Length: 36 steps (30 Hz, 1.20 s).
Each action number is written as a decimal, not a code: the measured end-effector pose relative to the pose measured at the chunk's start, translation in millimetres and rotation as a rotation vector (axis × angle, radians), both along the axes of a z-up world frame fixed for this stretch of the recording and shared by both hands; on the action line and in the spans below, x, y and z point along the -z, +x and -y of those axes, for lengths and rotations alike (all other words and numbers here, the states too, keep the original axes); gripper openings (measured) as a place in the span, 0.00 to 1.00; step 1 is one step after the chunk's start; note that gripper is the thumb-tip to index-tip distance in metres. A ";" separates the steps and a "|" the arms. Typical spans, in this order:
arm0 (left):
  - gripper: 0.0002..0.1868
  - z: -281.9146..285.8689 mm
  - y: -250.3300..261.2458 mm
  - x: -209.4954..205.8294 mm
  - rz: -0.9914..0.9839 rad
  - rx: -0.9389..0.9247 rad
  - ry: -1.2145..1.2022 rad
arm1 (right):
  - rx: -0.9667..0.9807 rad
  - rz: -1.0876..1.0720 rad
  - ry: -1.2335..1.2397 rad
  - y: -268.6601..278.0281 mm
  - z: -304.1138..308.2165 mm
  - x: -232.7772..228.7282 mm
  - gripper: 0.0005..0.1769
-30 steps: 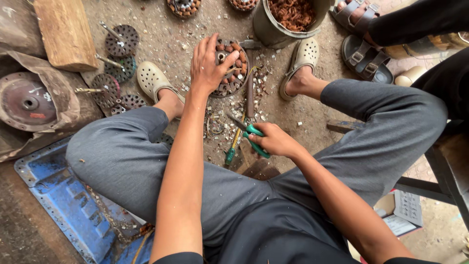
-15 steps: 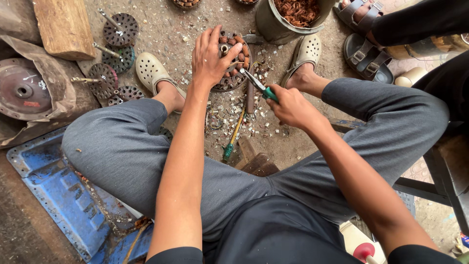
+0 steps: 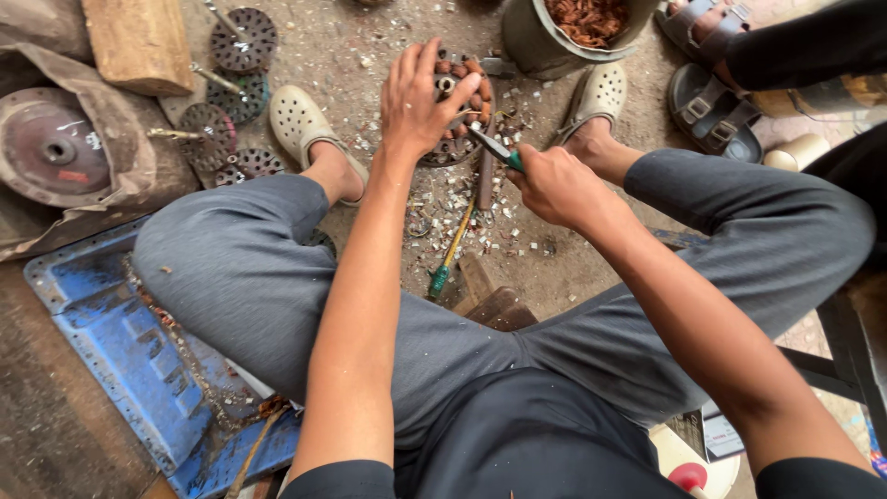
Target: The person uses pliers to pull and remove copper windings from a circular motor stator. They repeatedly grip and extract the copper coils, dropping the removed pieces into a nearby bucket.
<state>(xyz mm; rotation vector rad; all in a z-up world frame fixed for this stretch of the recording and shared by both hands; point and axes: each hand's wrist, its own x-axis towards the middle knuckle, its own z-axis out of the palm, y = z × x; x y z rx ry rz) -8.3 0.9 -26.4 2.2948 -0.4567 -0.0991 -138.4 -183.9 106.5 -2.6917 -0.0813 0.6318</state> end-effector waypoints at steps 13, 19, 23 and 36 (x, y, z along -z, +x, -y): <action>0.45 -0.1 -0.4 4.3 -0.017 0.012 -0.008 | 0.860 -0.026 0.950 -44.0 24.5 -15.8 0.14; 0.41 -3.7 -2.6 -7.6 -0.010 0.009 -0.035 | 0.797 0.397 0.537 -17.8 54.3 -23.3 0.10; 0.40 -7.7 -3.8 -6.4 -0.019 0.015 -0.040 | 0.658 0.775 0.469 15.6 83.0 -2.6 0.05; 0.31 -19.3 -4.7 -66.7 -0.097 -0.016 0.050 | 0.683 -0.349 0.150 -49.4 85.2 195.4 0.08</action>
